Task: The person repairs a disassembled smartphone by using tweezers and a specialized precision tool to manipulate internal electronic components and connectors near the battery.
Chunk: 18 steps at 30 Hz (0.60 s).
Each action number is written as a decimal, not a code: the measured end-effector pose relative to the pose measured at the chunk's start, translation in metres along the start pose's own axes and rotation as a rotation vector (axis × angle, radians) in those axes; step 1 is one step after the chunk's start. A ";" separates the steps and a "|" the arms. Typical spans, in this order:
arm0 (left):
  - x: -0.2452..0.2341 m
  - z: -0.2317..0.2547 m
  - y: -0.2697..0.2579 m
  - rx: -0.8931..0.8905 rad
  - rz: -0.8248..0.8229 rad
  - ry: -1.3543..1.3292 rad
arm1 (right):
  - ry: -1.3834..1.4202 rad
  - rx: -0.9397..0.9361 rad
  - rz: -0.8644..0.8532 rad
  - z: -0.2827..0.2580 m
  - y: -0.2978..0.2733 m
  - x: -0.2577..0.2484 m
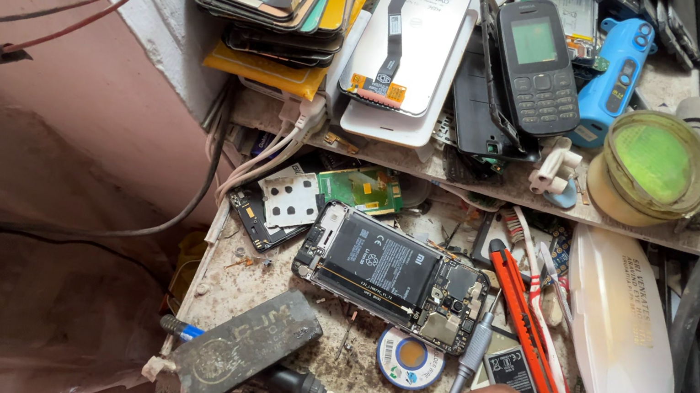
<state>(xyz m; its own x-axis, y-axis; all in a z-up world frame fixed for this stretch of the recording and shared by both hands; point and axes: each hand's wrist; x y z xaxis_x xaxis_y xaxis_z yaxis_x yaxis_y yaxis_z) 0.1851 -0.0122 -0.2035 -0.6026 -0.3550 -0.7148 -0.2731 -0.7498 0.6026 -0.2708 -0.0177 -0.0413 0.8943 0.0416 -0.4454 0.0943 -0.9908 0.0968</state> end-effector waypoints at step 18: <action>-0.035 0.060 0.049 0.042 0.018 -0.004 | -0.131 -0.071 0.295 -0.018 -0.019 0.017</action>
<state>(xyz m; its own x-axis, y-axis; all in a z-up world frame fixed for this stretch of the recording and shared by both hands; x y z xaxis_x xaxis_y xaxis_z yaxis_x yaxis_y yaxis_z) 0.1484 -0.0029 -0.1277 -0.6107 -0.3659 -0.7023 -0.2931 -0.7194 0.6297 -0.2496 0.0042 -0.0342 0.8240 -0.2675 -0.4994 -0.1263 -0.9461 0.2984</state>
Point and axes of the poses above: each hand's wrist, its own y-axis towards the middle knuckle, its own x-axis out of the palm, z = x × y, and after that the axes turned 6 degrees about x, right-handed
